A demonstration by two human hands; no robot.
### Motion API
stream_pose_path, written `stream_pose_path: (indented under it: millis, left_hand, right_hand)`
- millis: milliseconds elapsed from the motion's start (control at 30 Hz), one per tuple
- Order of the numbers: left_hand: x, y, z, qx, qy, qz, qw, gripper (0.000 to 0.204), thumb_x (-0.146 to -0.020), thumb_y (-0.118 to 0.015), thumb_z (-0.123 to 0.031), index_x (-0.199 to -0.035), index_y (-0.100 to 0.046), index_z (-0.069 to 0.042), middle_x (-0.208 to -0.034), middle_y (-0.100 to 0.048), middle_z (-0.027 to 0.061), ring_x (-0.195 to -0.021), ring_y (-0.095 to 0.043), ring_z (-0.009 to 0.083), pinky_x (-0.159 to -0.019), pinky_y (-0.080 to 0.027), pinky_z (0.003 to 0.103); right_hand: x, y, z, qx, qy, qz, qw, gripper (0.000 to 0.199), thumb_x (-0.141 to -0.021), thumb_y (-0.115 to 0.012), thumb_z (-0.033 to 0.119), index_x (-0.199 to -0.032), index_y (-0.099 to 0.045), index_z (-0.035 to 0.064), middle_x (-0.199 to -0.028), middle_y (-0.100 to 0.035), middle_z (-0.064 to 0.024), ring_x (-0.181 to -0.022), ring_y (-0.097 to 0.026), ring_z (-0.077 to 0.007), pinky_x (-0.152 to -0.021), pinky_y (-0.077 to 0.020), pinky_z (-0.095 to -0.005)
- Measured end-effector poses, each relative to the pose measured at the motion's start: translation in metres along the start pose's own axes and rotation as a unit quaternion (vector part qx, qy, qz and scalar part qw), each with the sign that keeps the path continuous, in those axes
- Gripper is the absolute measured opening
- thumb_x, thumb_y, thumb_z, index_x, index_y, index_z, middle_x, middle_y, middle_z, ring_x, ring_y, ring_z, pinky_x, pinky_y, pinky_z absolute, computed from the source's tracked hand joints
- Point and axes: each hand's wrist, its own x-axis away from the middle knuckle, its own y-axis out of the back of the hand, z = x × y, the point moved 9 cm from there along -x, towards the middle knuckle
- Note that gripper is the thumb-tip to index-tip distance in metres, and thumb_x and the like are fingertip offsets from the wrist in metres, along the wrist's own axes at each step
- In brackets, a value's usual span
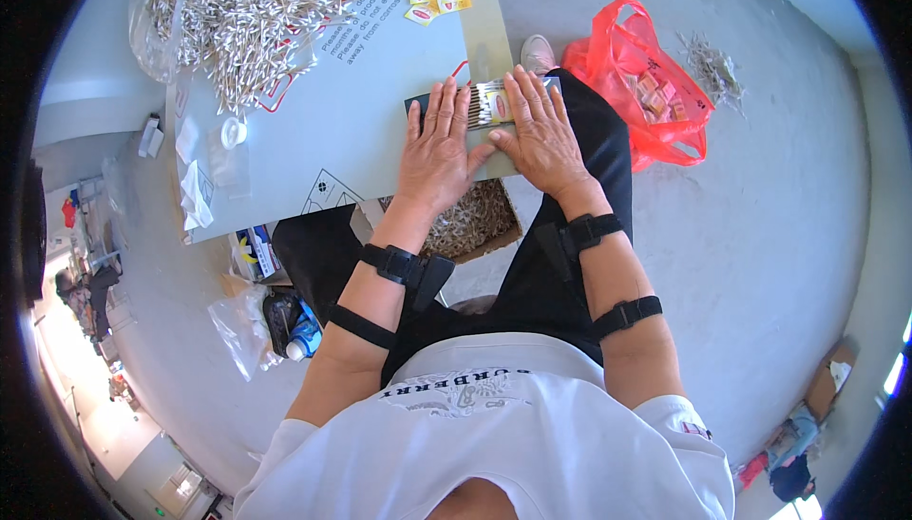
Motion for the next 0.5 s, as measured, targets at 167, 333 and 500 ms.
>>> stream_pose_path:
  millis: [167,333,500]
  left_hand:
    - [-0.005,-0.006,-0.008,-0.005,-0.008,0.014,1.0,0.077,-0.095,-0.051,-0.049,-0.153,-0.025,-0.005,-0.16,-0.021,0.0142,-0.15,-0.016,0.0284,-0.12,-0.013,0.051]
    - [-0.006,-0.007,-0.006,0.019,0.004,0.008,1.0,0.074,-0.097,-0.05,-0.043,-0.152,-0.023,-0.001,-0.159,-0.021,0.018,-0.149,-0.017,0.0306,-0.12,-0.015,0.049]
    - [-0.006,0.014,0.017,0.362,0.085,-0.197,0.907,0.062,-0.103,-0.043,-0.025,-0.152,-0.016,0.002,-0.158,-0.018,0.0243,-0.147,-0.019,0.0393,-0.119,-0.017,0.044]
  right_hand:
    - [0.0,0.0,-0.002,-0.034,0.005,-0.006,0.999,0.073,-0.097,-0.051,0.044,-0.153,-0.023,0.0077,-0.159,-0.023,-0.0147,-0.148,-0.02,-0.0301,-0.121,-0.0126,-0.0459]
    - [-0.001,0.008,-0.006,-0.059,0.017,-0.017,0.998,0.065,-0.097,-0.055,0.035,-0.15,-0.032,0.0059,-0.155,-0.031,-0.0166,-0.145,-0.027,-0.0329,-0.119,-0.0182,-0.0448]
    - [0.008,-0.002,-0.088,-0.486,-0.29,-0.251,0.785,0.041,-0.096,-0.063,0.029,-0.123,-0.059,-0.0011,-0.107,-0.066,-0.0115,-0.099,-0.063,-0.0197,-0.088,-0.0493,-0.0306]
